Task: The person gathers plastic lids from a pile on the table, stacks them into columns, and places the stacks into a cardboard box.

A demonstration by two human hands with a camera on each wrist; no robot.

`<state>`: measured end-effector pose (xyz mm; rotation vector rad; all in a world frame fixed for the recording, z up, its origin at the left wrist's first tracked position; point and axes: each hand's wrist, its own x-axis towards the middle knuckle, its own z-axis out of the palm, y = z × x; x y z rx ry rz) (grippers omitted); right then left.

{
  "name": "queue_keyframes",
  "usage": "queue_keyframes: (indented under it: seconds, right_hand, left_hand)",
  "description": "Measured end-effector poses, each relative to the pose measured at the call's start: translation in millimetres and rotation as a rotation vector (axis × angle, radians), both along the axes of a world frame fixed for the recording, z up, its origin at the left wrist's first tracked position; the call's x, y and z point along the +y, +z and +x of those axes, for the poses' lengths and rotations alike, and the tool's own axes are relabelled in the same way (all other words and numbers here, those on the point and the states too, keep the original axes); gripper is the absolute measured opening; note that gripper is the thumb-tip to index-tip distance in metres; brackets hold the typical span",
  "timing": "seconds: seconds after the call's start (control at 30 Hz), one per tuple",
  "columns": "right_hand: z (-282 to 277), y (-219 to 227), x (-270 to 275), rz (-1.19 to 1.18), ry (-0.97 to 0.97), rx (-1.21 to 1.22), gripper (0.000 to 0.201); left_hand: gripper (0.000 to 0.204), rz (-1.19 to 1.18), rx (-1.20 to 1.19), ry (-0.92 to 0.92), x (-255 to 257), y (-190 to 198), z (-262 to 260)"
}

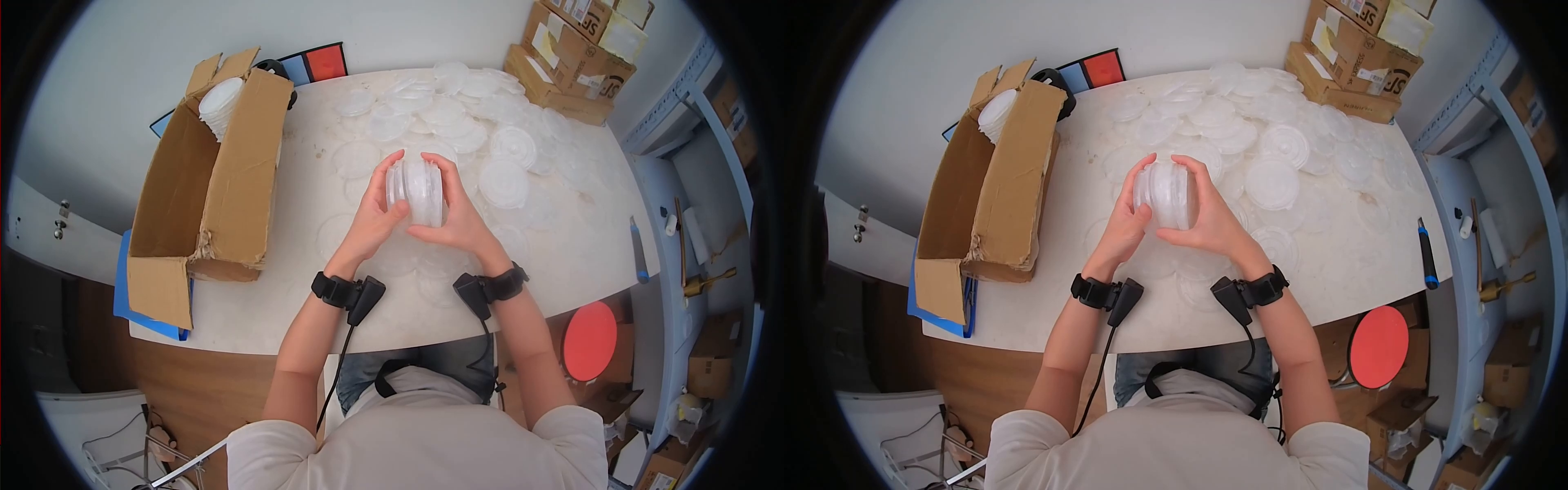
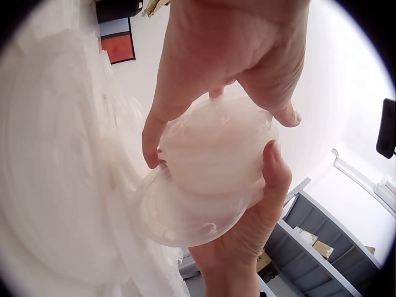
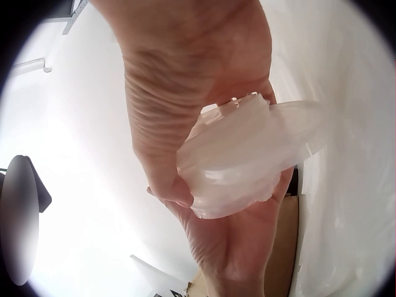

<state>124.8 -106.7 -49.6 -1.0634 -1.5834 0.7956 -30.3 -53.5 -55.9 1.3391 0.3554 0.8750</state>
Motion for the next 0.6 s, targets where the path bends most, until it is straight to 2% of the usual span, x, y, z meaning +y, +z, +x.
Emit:
queue_keyframes:
  seconds: [0.03, 0.27, 0.47, 0.53, 0.6]
  right_hand:
    - [0.5, -0.5, 0.5, 0.001, 0.003, -0.002, 0.091]
    - [-3.2, -1.5, 1.7, 0.019, 0.011, 0.043, 0.091]
    - [-2.2, -0.7, 0.1, -0.017, 0.025, 0.015, 0.091]
    - [-2.5, 0.0, -1.0, -0.020, 0.033, 0.048, 0.090]
    - [-2.3, -0.3, -1.1, -0.021, 0.028, 0.076, 0.089]
  left_hand:
    - [0.077, 0.013, -0.003, 0.049, 0.5, 0.4, -0.1]
    - [0.077, 0.072, 0.009, 0.051, -6.7, 5.8, 4.1]
    - [0.067, 0.138, 0.038, 0.071, -6.2, 2.8, 3.6]
    - [0.060, 0.052, 0.021, 0.162, -4.8, 0.6, 4.0]
    - [0.058, 0.050, 0.011, 0.137, -6.1, 2.0, 3.8]
